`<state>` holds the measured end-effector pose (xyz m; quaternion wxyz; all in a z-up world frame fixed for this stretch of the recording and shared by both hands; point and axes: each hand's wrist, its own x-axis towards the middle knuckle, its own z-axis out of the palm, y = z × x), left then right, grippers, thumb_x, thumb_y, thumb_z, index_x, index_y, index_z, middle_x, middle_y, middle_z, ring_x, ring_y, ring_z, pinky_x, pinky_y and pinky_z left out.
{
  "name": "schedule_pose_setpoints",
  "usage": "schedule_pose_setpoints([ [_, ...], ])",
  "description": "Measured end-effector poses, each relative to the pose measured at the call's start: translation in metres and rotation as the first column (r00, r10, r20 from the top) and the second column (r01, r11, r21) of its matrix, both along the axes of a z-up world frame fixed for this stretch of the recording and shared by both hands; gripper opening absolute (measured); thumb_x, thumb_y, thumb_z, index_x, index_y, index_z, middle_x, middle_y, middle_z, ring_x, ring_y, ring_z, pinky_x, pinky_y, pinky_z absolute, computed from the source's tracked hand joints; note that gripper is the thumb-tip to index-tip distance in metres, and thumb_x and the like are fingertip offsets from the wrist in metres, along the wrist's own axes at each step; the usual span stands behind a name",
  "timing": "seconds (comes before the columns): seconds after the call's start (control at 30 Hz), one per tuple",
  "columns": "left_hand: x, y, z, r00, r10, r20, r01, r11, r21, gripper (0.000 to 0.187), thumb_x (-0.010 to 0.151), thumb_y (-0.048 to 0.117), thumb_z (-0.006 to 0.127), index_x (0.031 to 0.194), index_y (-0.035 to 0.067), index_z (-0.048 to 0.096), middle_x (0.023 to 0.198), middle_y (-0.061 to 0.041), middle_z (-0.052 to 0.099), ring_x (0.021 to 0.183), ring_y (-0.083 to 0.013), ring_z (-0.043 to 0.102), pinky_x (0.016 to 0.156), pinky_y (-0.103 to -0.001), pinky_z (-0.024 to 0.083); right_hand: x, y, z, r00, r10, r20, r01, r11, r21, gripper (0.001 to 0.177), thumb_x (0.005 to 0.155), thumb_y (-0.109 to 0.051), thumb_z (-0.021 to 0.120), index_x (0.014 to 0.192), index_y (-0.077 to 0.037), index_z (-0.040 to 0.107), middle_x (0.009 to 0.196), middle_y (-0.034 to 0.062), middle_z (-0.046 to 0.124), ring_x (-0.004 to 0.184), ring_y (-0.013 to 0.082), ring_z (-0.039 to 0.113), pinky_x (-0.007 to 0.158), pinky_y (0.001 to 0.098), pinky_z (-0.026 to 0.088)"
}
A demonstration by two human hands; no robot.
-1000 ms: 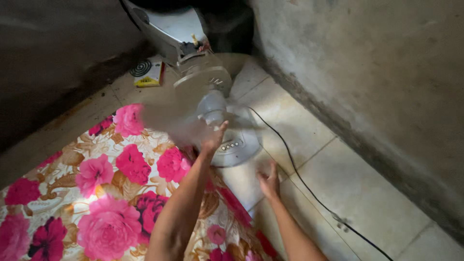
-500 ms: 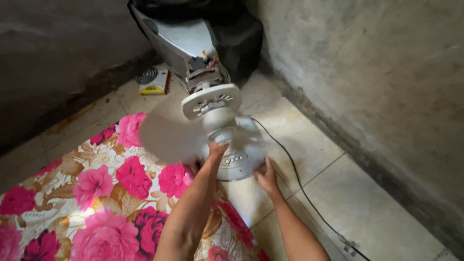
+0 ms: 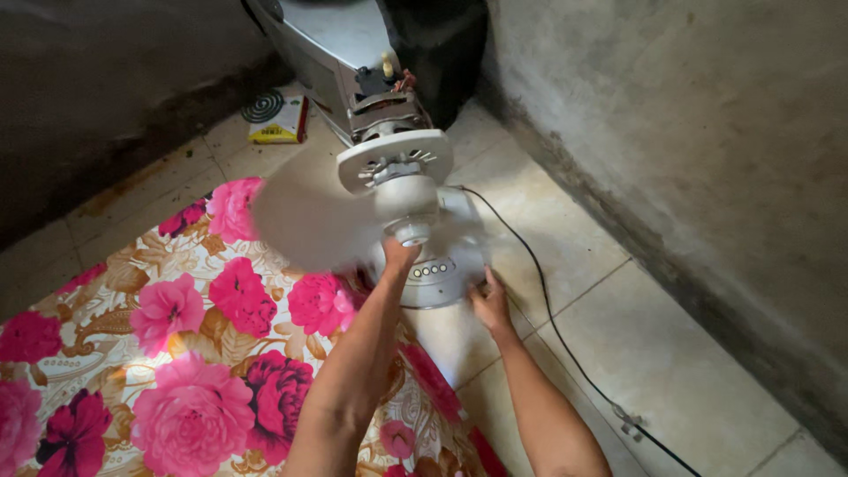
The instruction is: The person unplugs a small white table fan, removes the front grille and fan blades, then detaches the motor housing from the base. The components are placed on the floor beside the bed.
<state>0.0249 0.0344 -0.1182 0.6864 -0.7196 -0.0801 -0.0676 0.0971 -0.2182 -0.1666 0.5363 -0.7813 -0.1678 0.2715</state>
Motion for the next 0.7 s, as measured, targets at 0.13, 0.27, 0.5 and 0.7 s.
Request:
schedule_pose_setpoints([
  [0.13,0.001,-0.008,-0.003,0.74,0.439,0.51,0.623,-0.162,-0.765,0.032,0.088,0.027,0.07,0.117,0.012,0.076,0.117,-0.009,0.078,0.109,-0.0199,0.075,0.093,-0.037,0.06,-0.002,-0.007,0.001,1.0,0.006,0.001,-0.006,0.994,0.114,0.075,0.091,-0.016,0.072,0.156,0.001,0.038,0.083,0.0022,0.064,0.069,0.0097,0.059,0.062,0.027,0.051],
  [0.27,0.004,-0.021,-0.01,0.809,0.411,0.419,0.566,-0.356,-0.744,0.055,0.088,0.042,0.078,0.131,0.008,0.067,0.13,-0.015,0.067,0.118,-0.0302,0.063,0.097,-0.045,0.051,-0.001,-0.022,0.006,0.999,-0.01,-0.033,0.013,0.994,0.112,0.073,0.091,-0.013,0.072,0.153,0.001,0.037,0.102,-0.004,0.068,0.071,0.0086,0.061,0.064,0.0258,0.053],
  [0.5,-0.003,-0.058,-0.003,0.813,0.372,0.448,0.58,-0.456,-0.675,0.048,0.095,0.038,0.071,0.134,0.01,0.068,0.134,-0.013,0.068,0.123,-0.0311,0.064,0.102,-0.044,0.051,-0.006,-0.056,0.016,0.999,-0.013,-0.042,0.018,0.994,0.104,0.07,0.093,-0.011,0.069,0.155,-0.002,0.038,0.083,0.0008,0.066,0.069,0.0089,0.06,0.063,0.0264,0.052],
  [0.7,-0.004,-0.111,-0.003,0.738,0.451,0.502,0.673,-0.437,-0.597,0.048,0.095,0.034,0.07,0.137,0.009,0.065,0.134,-0.014,0.068,0.122,-0.0317,0.064,0.102,-0.043,0.051,-0.011,-0.1,0.027,0.986,-0.024,-0.167,0.038,0.996,0.081,0.069,0.092,-0.005,0.066,0.156,-0.004,0.04,0.081,0.0029,0.063,0.065,0.0117,0.054,0.056,0.0288,0.047],
])
